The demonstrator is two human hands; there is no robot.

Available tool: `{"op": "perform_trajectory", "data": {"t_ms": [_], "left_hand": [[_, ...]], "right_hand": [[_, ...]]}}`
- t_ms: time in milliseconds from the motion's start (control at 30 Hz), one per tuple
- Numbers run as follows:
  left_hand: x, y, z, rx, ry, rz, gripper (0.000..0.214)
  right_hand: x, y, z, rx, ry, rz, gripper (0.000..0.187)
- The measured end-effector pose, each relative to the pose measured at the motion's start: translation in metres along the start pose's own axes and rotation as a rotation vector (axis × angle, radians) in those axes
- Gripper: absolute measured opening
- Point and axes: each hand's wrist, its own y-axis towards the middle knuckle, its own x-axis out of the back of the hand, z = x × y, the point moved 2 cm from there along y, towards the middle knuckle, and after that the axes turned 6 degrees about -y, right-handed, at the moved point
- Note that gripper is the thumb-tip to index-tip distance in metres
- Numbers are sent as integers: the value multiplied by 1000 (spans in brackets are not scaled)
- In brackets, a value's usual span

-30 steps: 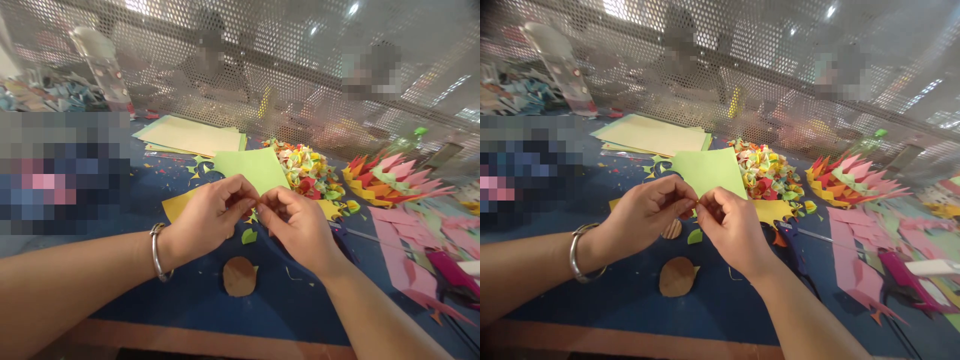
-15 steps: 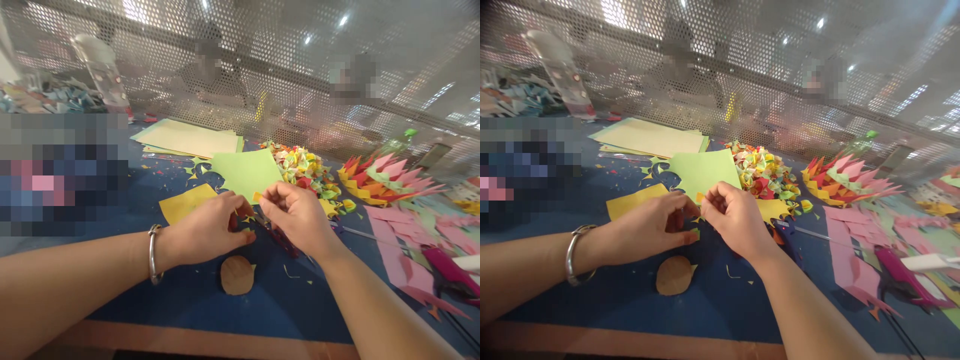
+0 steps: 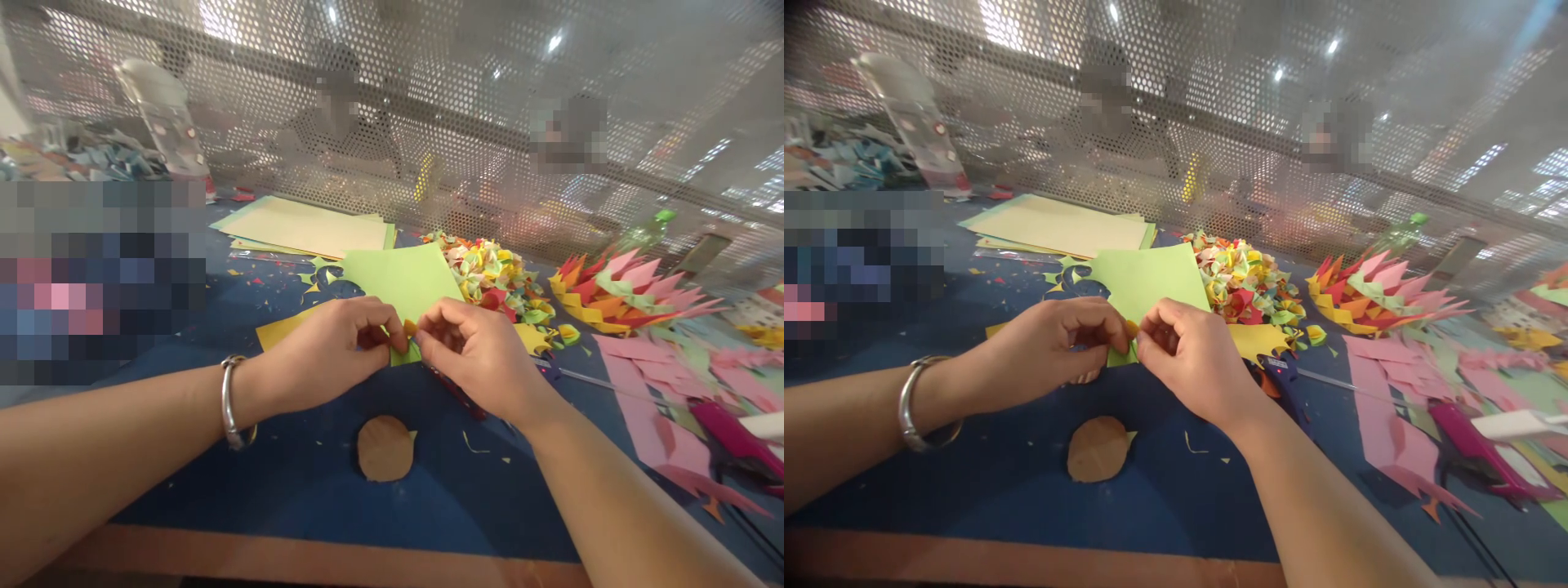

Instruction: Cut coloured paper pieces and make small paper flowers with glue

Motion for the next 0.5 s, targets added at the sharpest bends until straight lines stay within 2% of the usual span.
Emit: {"op": "perform_trajectory", "data": {"t_ms": [100,233,300,367,500], "left_hand": [[-2,3,6,99,-195,22,13],[-3,4,6,193,-515,-66,8],[-3,4,3,244,-659,-88,13],[-4,2,0,276,-728,-70,16],[-3,0,-1,260,-750,-33,7]], "right_hand": [[0,-1,2,29,-24,14,11],[-1,-1,4,32,-10,1,11],[-1,-1,4,25,-4,-2,11],[-1,-1,4,29,-5,-8,10],[-1,-2,2,40,-20,-31,11]]}}
